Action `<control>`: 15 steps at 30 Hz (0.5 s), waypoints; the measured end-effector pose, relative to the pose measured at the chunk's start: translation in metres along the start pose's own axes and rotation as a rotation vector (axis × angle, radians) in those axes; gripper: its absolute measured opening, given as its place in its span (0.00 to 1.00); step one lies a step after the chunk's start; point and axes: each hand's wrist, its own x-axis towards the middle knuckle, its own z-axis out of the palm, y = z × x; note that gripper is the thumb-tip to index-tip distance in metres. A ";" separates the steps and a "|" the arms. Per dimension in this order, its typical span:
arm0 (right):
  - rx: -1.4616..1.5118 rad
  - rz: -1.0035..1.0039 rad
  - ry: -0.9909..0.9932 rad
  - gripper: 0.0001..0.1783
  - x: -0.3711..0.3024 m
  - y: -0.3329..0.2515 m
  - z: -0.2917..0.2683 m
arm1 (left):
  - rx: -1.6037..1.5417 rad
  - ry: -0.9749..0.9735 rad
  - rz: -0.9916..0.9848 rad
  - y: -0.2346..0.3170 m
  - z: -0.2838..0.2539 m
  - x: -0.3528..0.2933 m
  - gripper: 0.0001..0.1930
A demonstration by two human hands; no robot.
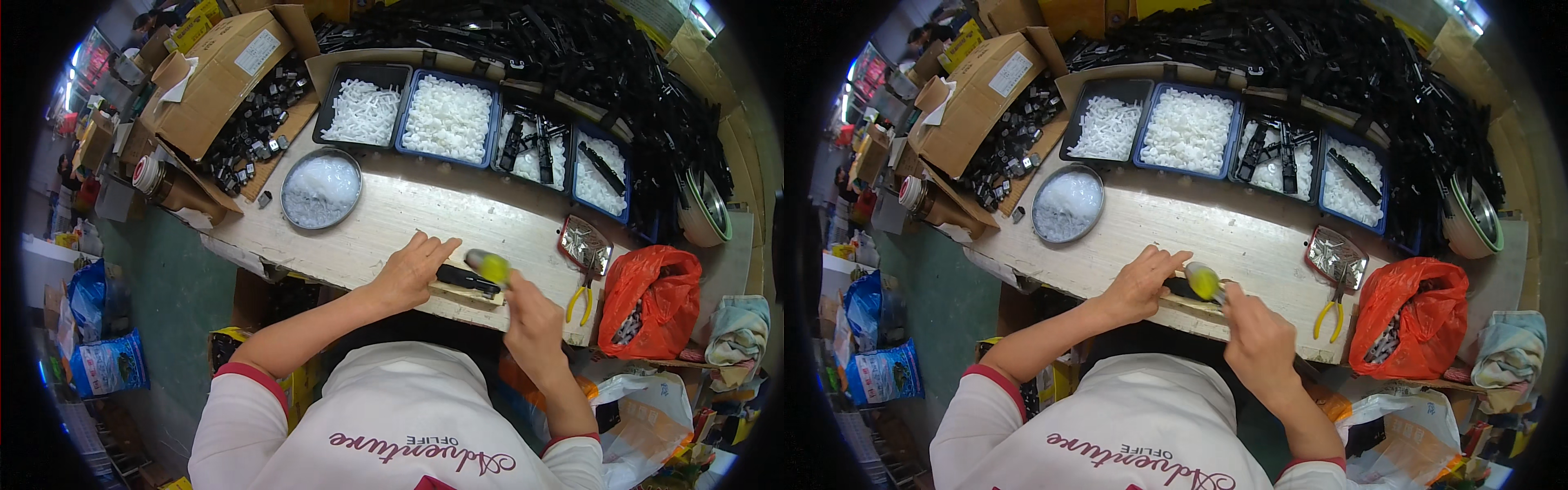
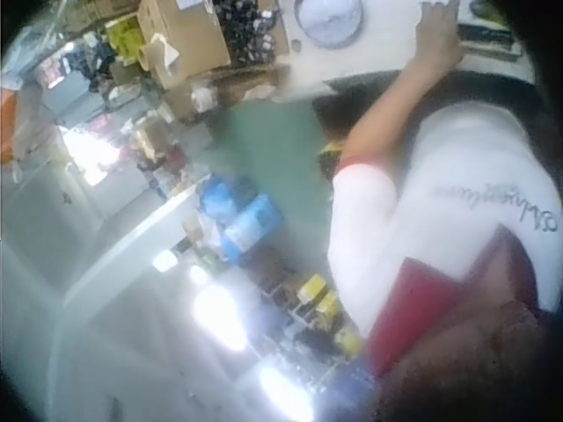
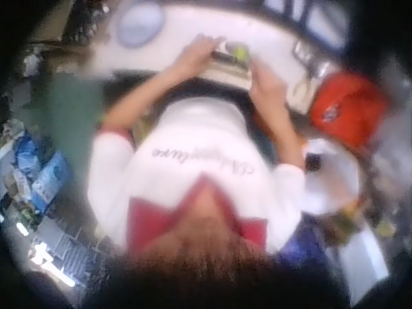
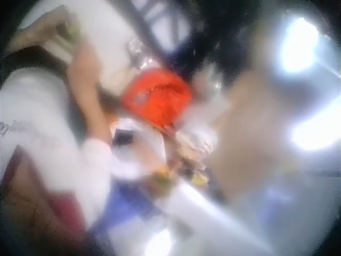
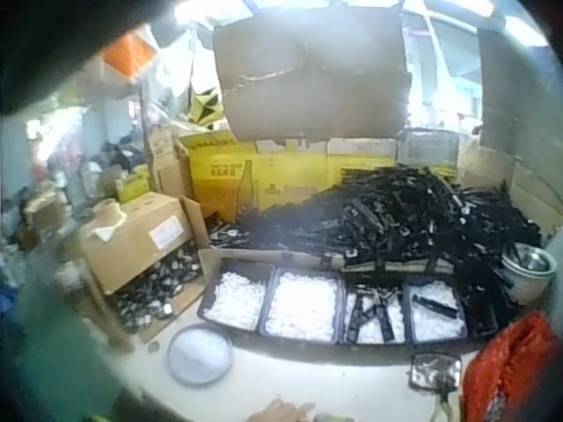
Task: The person assembles small metal locks at a cluttered workbench. They place lock bodies into a wooden jig, insert pins, and use a hammer to secure the components. The person repeatedly handles lock parts, pins, and tools, placing finished units into a red bag.
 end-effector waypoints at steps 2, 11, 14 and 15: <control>-0.127 0.096 -0.292 0.08 0.005 0.005 0.013 | -0.036 0.043 -0.032 0.003 0.001 -0.005 0.36; -0.114 0.113 -0.397 0.07 0.035 0.001 0.020 | -0.023 0.368 -0.098 0.006 0.016 -0.022 0.39; -0.051 0.091 -0.307 0.08 0.039 -0.011 0.020 | -0.039 0.413 -0.163 0.001 0.020 -0.035 0.40; -0.109 0.070 -0.370 0.08 0.038 -0.011 0.025 | -0.045 0.417 -0.162 0.000 0.018 -0.037 0.40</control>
